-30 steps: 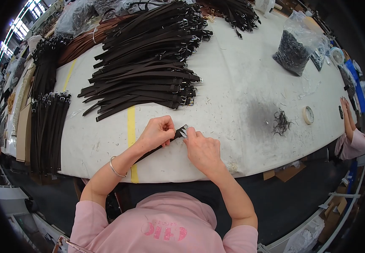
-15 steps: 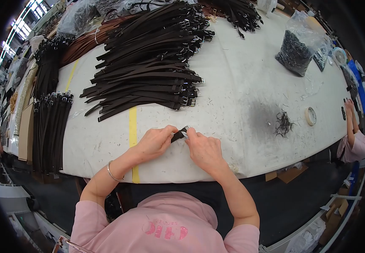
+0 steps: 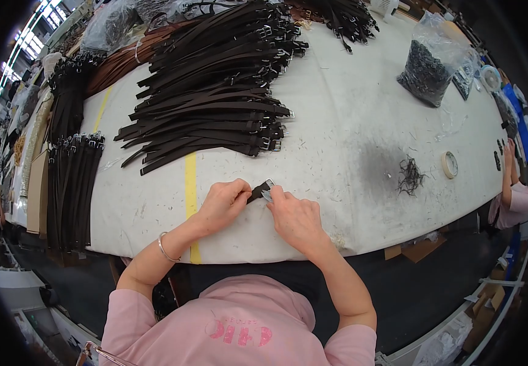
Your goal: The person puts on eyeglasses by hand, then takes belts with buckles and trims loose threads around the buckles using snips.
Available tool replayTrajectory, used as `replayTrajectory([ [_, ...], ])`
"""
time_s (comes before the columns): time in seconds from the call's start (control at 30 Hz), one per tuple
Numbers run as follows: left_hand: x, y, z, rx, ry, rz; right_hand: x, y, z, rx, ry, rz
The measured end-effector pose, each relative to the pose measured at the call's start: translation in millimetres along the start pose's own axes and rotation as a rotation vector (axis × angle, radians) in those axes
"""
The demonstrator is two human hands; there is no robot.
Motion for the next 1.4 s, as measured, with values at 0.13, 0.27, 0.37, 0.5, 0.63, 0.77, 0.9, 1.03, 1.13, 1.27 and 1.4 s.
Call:
replayTrajectory([
  [0.13, -2, -10, -2, 0.087, -0.061, 0.151, 3, -4, -1, 0.030, -0.049, -0.041],
  [0.27, -2, -13, -3, 0.090, -0.060, 0.150, 5, -8, -2, 0.050, 0.008, 0.012],
  [0.37, -2, -13, -3, 0.097, -0.071, 0.158, 4, -12, 0, 0.058, 0.029, 0.022],
  [0.5, -2, -14, -4, 0.102, -0.081, 0.165, 4, -16, 1, 0.077, 0.040, 0.023],
  [0.63, -2, -14, -4, 0.095, -0.103, 0.180, 5, -18, 2, 0.112, 0.053, 0.023],
  [0.77, -2, -14, -4, 0.101, -0.094, 0.168, 5, -20, 1, 0.122, 0.068, 0.048],
  [0.9, -2, -14, -4, 0.099, -0.097, 0.171, 5, -22, 2, 0.136, 0.084, 0.068],
  [1.03, -2, -14, -5, 0.099, -0.092, 0.159, 5, -23, 2, 0.138, 0.090, 0.083],
  [1.13, -2, -14, -5, 0.102, -0.091, 0.152, 3, -20, 1, 0.100, 0.081, 0.088],
  [1.27, -2, -14, -5, 0.115, -0.110, 0.184, 4, -19, 3, 0.071, 0.084, 0.082],
  [1.4, -1, -15, -6, 0.116, -0.116, 0.190, 6, -21, 3, 0.101, 0.066, 0.056],
])
Point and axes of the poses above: each hand's wrist, its own x-axis away from the middle knuckle, its own z-axis out of the back of the hand, y = z × x, the point moved 10 cm from there along -x, towards the middle knuckle, and after that the axes turned 13 degrees about -z, right-handed, at the moved point
